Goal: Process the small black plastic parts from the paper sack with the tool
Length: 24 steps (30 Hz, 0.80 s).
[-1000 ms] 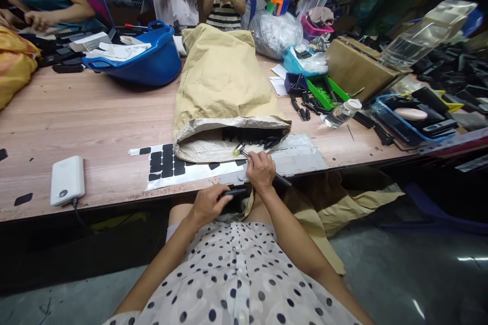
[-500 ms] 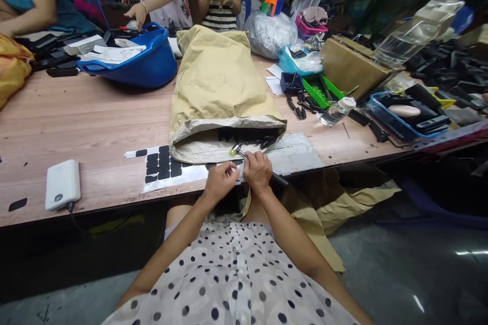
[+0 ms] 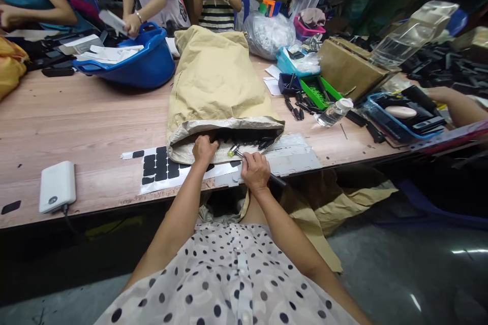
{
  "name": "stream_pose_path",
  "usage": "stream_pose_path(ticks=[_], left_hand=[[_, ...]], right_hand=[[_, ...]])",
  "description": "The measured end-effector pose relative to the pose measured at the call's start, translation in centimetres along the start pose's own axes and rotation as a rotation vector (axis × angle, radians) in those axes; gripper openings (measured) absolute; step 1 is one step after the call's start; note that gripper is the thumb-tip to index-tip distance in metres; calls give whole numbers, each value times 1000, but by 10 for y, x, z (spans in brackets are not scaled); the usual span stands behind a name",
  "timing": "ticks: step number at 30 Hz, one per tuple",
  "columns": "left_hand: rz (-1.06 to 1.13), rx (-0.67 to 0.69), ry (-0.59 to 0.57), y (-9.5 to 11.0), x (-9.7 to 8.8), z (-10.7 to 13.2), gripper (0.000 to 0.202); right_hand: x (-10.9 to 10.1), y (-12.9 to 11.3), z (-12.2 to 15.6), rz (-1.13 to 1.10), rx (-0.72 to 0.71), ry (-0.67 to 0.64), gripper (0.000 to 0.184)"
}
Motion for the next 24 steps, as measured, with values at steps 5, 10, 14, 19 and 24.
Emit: stream_pose_path(ticks=[5,10,14,19,24], left_hand=[[41,203,-41,-32,-12,26,16],[99,312,7,-42,-11,41,15],[104,337,71,-40,-6,41,13],[120,334,46,-41,-4,40,15],[127,316,3,-39,-5,42,17]], right_hand=[[-1,1,0,14,0,-9,23],[-1,3,-1,3,1,-25,24],[-2,8,-4,-29,0,-34,23],[-9,7,-8,-179,10,-22,27],[-15,-23,-8,-371,-37,-52,32]])
Point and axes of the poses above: each hand's wrist, its own z-axis away from the middle knuckle, its own x-axis out of the palm, y = z × x, the point moved 8 cm from there along -z, towards the middle knuckle
